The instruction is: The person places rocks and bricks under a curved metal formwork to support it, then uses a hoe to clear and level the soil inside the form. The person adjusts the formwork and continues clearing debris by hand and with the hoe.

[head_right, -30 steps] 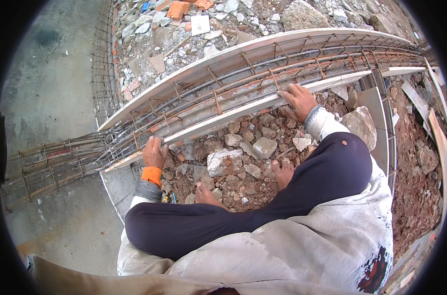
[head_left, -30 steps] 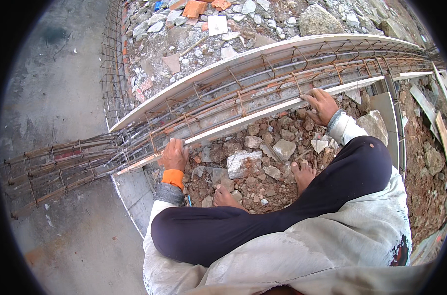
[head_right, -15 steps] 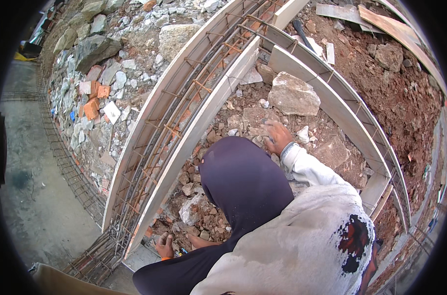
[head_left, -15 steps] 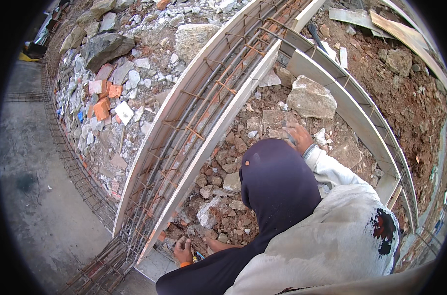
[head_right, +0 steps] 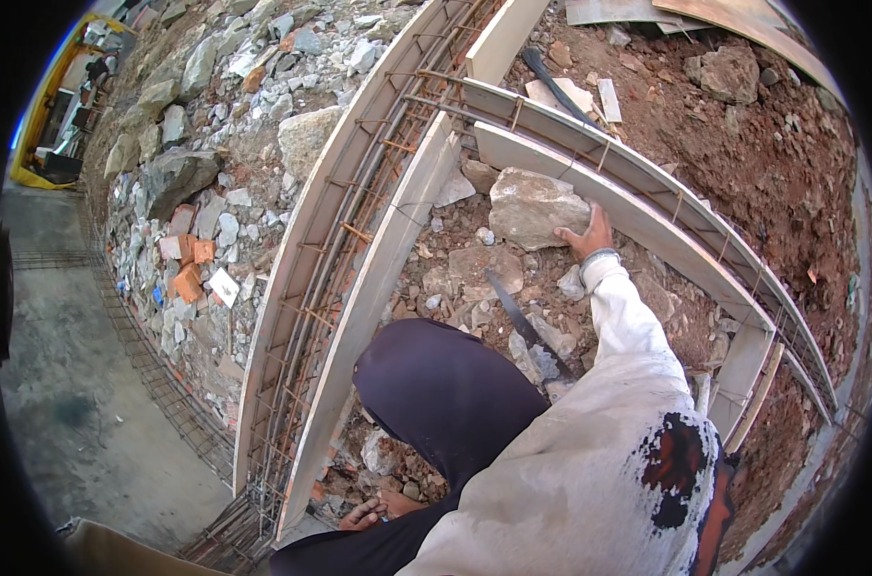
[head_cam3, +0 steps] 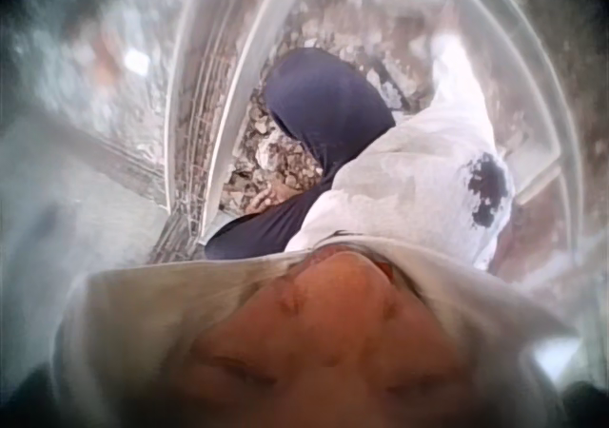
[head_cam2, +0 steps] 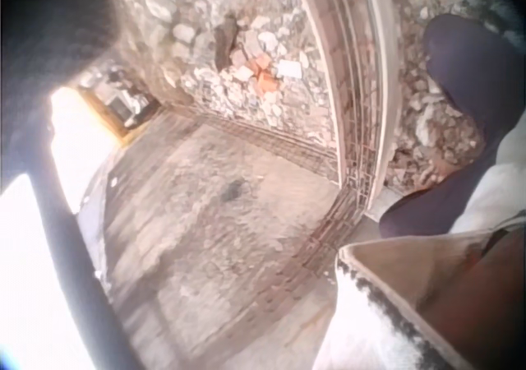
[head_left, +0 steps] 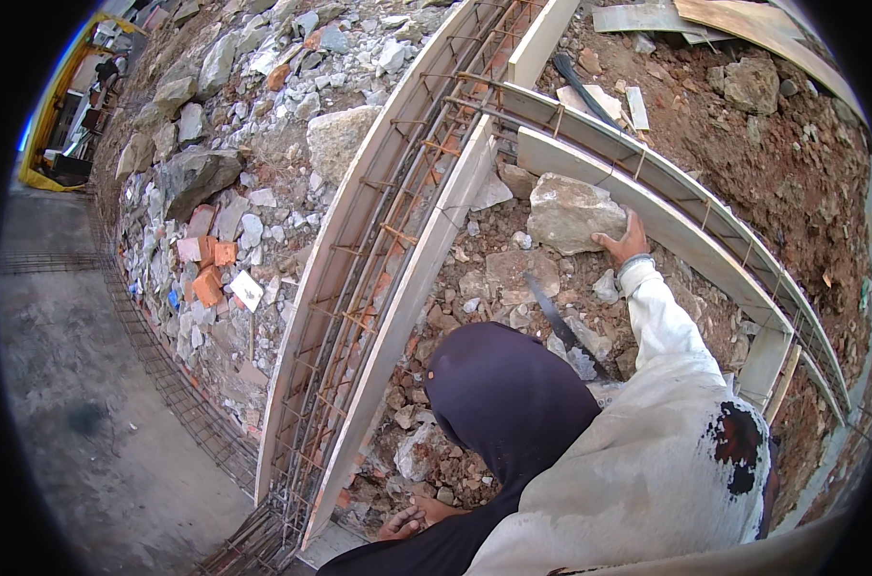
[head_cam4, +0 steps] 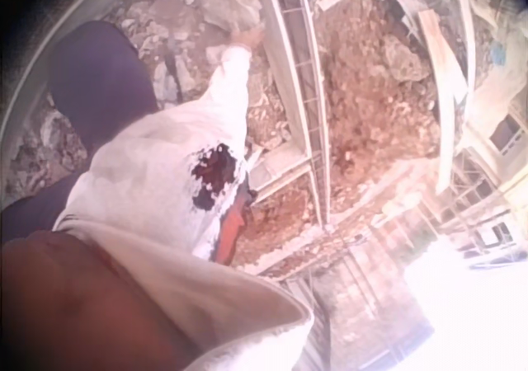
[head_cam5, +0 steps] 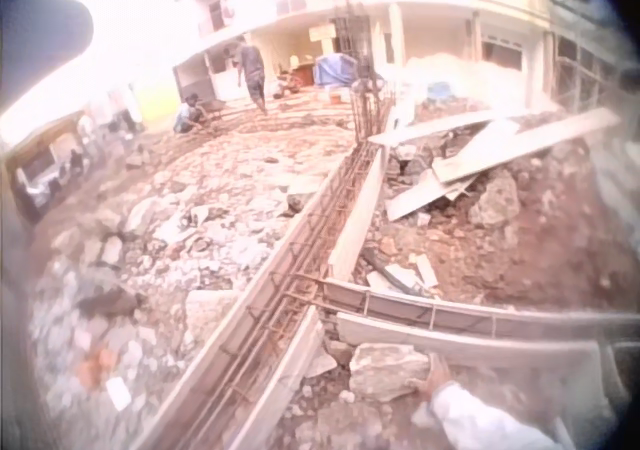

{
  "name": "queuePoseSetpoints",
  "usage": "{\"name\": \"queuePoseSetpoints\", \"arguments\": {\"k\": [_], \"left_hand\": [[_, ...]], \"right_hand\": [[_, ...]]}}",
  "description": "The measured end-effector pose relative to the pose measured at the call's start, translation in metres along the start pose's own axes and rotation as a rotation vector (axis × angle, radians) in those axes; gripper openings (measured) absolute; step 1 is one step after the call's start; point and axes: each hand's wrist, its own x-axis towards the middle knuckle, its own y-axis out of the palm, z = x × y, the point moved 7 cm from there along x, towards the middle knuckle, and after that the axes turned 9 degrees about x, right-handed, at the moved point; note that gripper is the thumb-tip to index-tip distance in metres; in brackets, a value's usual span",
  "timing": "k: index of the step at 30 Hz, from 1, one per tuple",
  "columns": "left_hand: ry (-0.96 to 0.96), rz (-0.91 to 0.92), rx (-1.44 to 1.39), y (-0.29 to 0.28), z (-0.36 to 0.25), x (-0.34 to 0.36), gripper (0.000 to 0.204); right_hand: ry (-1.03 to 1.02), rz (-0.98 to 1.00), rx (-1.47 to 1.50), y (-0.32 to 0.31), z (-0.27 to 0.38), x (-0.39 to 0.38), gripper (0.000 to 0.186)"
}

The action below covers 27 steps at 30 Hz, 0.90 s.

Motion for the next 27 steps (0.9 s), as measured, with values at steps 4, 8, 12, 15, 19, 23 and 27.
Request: {"name": "queuePoseSetpoints", "arguments": {"k": [4,8,12,15,19,23,27], "left_hand": [[0.066,0.049,0.063,0.031,-0.045,-0.012,0.043],[0.156,0.147,0.081,0.062,-0.086,-0.01,0.042],[0.18,0.186,0.178,0.08,-0.127,-0.014,0.042],[0.209,0.23,0.202,0.09,-0.15,-0.012,0.041],[0.227,0.211,0.178,0.08,-0.159,0.04,0.043],[0.264,0.157,0.256,0.07,-0.175,0.064,0.044],[0.288,0.115,0.371,0.073,-0.202,0.063,0.044]], "right_hand": [[0.132,0.139,0.194,0.013,-0.047,0.016,0.096],[0.107,0.226,0.452,0.019,-0.054,0.033,0.086],[0.258,0.339,0.54,0.011,-0.048,0.026,0.076],[0.099,0.197,0.078,-0.003,0.013,-0.004,0.072],[-0.306,0.128,0.067,0.0,0.065,-0.065,0.067],[-0.388,0.114,0.071,0.016,0.082,-0.102,0.062],[-0.331,0.072,0.047,0.024,0.092,-0.087,0.064]]}}
